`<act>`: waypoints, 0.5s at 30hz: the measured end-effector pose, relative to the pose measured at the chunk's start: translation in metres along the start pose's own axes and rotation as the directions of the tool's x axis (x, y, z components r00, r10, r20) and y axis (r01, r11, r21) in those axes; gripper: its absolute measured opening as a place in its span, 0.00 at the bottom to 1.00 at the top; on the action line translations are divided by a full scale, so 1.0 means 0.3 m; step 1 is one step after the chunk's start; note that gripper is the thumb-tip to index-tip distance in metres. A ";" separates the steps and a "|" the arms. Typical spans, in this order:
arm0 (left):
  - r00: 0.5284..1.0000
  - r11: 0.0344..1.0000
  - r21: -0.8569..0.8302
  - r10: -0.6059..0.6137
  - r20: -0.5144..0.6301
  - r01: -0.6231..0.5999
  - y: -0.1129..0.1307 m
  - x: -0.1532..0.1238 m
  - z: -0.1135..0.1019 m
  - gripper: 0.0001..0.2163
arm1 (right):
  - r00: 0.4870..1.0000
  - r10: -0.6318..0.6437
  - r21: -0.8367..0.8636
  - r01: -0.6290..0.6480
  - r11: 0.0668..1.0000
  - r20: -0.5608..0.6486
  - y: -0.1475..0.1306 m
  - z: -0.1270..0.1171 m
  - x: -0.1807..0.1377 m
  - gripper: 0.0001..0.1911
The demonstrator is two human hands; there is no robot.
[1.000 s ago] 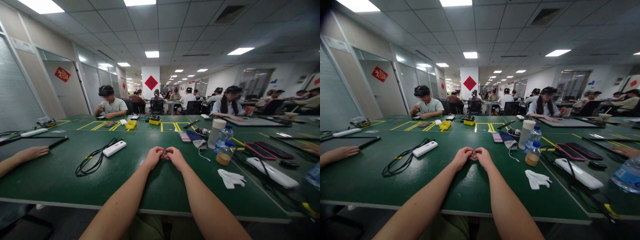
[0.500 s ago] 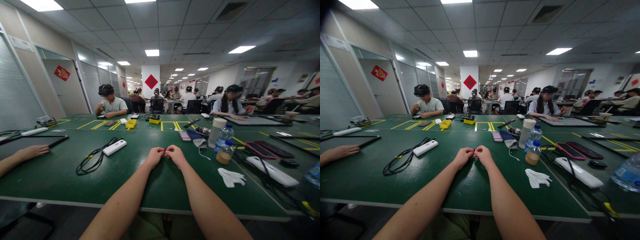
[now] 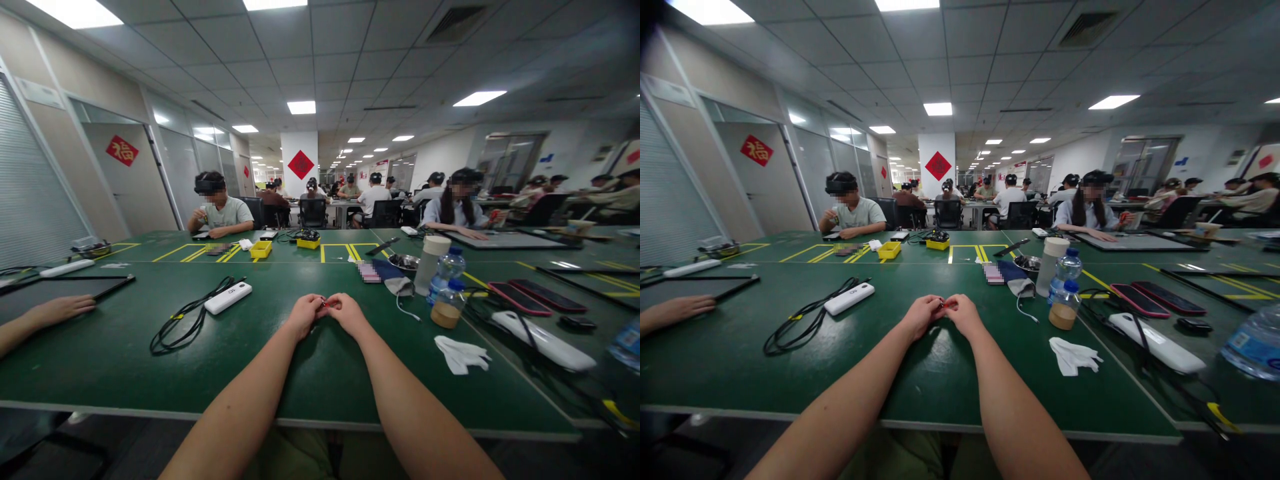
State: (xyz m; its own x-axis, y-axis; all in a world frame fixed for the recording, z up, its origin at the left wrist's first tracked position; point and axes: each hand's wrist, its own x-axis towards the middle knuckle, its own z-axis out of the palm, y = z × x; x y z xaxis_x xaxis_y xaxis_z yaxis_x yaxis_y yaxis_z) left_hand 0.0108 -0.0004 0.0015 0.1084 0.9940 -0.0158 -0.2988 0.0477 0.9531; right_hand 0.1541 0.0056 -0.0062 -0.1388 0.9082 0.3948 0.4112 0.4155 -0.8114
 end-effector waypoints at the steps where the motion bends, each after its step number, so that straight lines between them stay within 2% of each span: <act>1: 1.000 1.000 -0.005 -0.011 0.006 0.011 0.000 -0.001 0.001 0.03 | 1.000 0.001 -0.048 -0.002 0.999 -0.015 -0.001 -0.005 0.000 0.08; 5: 0.998 0.999 0.013 -0.038 0.040 0.038 0.003 -0.009 0.009 0.03 | 0.998 0.024 -0.152 -0.032 0.988 -0.054 -0.008 -0.023 -0.001 0.06; 10: 0.996 0.997 0.019 -0.070 0.054 0.069 0.009 -0.017 0.017 0.04 | 0.995 0.010 -0.155 -0.025 0.988 -0.099 -0.008 -0.024 0.000 0.05; 12: 0.996 0.998 0.007 -0.069 0.050 0.069 0.008 -0.017 0.017 0.04 | 0.992 0.051 -0.072 -0.059 0.996 -0.116 -0.006 -0.022 0.001 0.05; 15: 0.999 0.999 0.026 -0.034 0.039 0.033 0.002 -0.012 0.012 0.06 | 0.985 0.136 0.161 -0.118 0.980 -0.107 -0.005 -0.021 0.001 0.07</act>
State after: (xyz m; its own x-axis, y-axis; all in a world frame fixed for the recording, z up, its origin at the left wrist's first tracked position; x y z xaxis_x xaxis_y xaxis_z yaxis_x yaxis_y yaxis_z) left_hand 0.0136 -0.0043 0.0032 0.1554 0.9872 -0.0368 -0.2707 0.0784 0.9595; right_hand 0.1591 0.0049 -0.0020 0.0153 0.9458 0.3244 0.2745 0.3080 -0.9109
